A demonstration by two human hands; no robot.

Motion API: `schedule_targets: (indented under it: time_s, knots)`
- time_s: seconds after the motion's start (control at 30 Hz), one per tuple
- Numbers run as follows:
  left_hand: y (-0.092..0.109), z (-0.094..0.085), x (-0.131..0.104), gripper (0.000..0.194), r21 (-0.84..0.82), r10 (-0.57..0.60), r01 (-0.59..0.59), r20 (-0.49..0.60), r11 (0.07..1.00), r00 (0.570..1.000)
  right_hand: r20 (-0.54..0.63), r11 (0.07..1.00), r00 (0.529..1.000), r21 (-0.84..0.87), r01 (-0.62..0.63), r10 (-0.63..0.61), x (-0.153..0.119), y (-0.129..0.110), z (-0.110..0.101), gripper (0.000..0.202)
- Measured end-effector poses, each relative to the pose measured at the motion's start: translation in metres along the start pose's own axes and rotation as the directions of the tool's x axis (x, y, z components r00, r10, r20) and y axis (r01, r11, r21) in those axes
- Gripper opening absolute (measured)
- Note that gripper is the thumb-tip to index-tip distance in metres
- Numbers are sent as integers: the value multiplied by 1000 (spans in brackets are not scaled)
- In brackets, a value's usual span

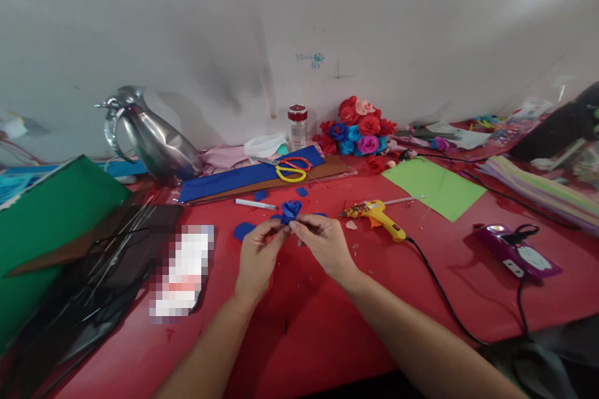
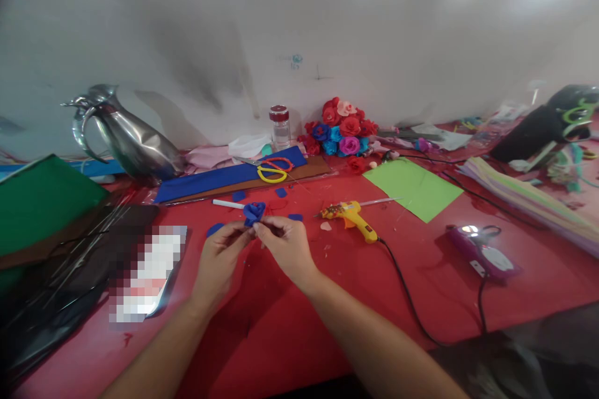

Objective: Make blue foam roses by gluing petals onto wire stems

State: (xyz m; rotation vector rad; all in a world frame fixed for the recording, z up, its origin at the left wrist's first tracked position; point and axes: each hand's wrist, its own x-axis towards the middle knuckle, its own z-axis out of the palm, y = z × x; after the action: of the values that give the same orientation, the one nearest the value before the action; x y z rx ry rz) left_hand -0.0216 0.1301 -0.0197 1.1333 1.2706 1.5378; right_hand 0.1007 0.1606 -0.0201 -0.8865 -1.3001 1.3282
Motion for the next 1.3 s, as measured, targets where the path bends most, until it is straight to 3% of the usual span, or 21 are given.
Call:
schedule_targets:
  time_s: [0.27, 0.5, 0.8, 1.0, 1.3]
  knots:
    - [-1, 0, -2, 17, 198, 83, -85, 20, 977, 996, -55, 997, 998, -74, 9, -13, -2, -5, 4, 19]
    - [3, 0, -3, 15, 333, 172, -162, -2, 929, 985, -94, 999, 995, -34, 19, -23, -1, -3, 6, 16]
    - [8, 5, -5, 11, 337, 161, -147, -15, 930, 987, -153, 1000, 988, -21, -16, 12, -1, -1, 6, 15]
    - [3, 2, -4, 16, 247, 111, -92, -66, 965, 992, -126, 1000, 992, -17, -20, 17, -2, -3, 6, 15]
    - [6, 2, -5, 10, 259, 126, -92, -118, 962, 985, -135, 995, 991, -95, 7, -19, -3, -4, 9, 12]
